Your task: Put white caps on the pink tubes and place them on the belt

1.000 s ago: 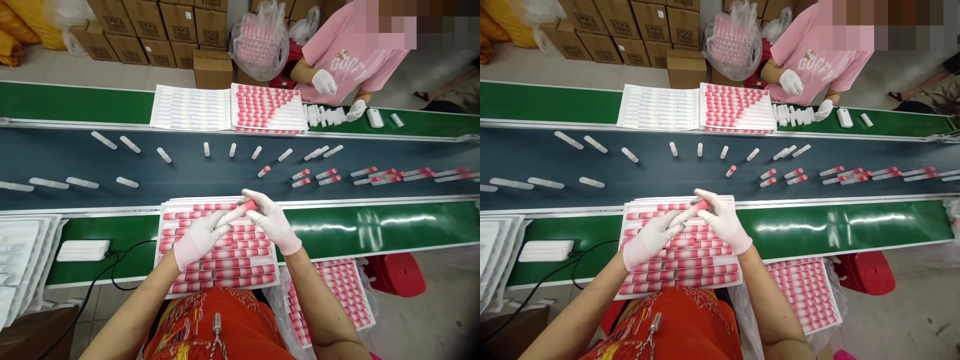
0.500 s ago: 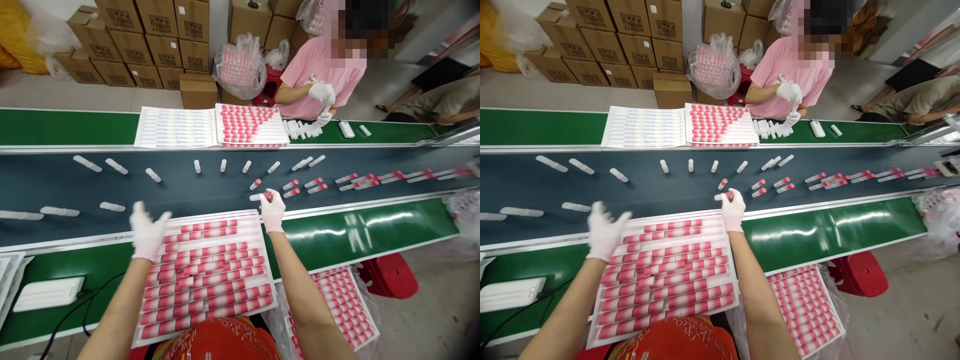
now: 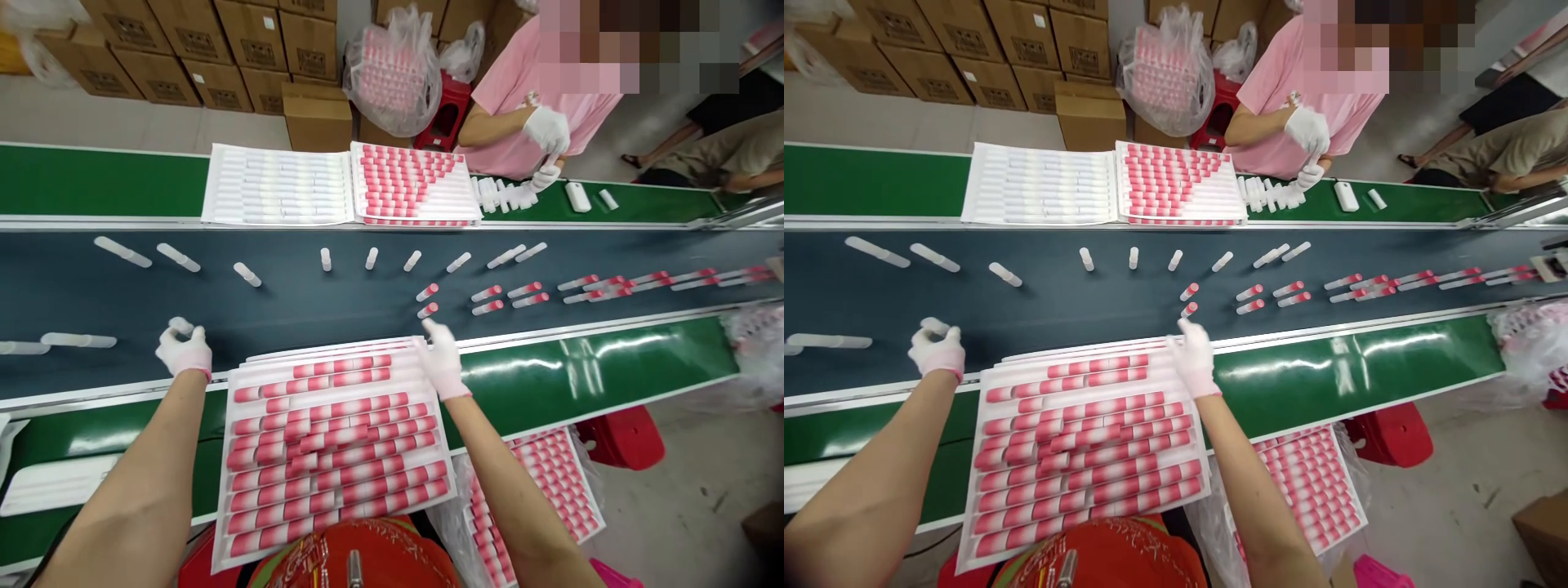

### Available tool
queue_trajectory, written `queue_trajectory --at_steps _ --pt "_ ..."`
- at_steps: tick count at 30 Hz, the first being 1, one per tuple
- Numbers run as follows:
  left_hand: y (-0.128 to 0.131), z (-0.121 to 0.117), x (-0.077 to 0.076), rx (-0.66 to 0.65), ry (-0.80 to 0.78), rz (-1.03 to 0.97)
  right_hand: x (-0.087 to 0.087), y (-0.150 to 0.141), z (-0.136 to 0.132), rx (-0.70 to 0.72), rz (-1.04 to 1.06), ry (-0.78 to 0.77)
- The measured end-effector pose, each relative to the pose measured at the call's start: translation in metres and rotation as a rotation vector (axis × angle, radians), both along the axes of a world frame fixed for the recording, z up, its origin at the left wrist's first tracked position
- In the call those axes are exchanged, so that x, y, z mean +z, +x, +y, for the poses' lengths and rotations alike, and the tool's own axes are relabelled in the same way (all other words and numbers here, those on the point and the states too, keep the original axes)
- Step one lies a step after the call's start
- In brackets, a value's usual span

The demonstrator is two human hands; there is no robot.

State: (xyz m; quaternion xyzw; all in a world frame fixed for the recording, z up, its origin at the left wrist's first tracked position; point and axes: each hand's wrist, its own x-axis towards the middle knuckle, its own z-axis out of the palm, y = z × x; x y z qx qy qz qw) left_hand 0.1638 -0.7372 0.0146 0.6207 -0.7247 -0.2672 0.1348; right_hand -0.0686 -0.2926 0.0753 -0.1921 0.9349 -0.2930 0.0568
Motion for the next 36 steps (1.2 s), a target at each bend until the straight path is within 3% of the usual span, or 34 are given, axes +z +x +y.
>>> queue_trajectory --at_steps 2,4,8,10,14,16,18,19,21,23,26,30,36 --pt "-0.002 -0.002 -0.001 0.002 0.019 -0.066 0.003 0.031 -0.004 0.331 -0.015 0.110" --pt "-0.004 -0.003 0.001 -0.090 0.028 -0.108 0.003 0.055 -0.015 0.484 -0.042 0.210" --pt "-0.014 -0.002 0.008 -0.373 0.067 -0.157 0.002 0.071 -0.035 0.475 -0.051 0.254" --pt "-0.020 -0.001 0.011 -0.453 0.082 -0.175 0.002 0.068 -0.040 0.463 -0.077 0.242" --pt "-0.032 0.010 0.022 -0.355 0.116 -0.175 0.007 0.058 -0.041 0.379 -0.222 0.165" --pt "-0.034 0.029 0.035 -0.284 0.125 -0.151 0.014 0.057 -0.042 0.333 -0.262 0.119" --pt "-0.032 0.061 0.058 -0.313 0.165 -0.053 0.027 0.061 -0.045 0.296 -0.298 0.020" --pt "-0.029 0.083 0.072 -0.376 0.202 0.014 0.037 0.065 -0.047 0.270 -0.341 -0.086" --pt "-0.022 0.132 0.105 -0.540 0.463 0.394 0.062 0.072 -0.053 0.204 -0.469 -0.377" --pt "-0.013 0.179 0.138 -0.748 0.648 0.548 0.091 0.079 -0.059 0.186 -0.580 -0.625" --pt "-0.001 0.224 0.172 -0.858 0.786 0.568 0.132 0.085 -0.066 0.293 -0.614 -0.700" --pt "0.004 0.237 0.184 -0.893 0.711 0.480 0.161 0.086 -0.063 0.405 -0.615 -0.644" --pt "-0.003 0.236 0.187 -0.952 0.558 0.380 0.162 0.096 -0.060 0.300 -0.731 -0.700"
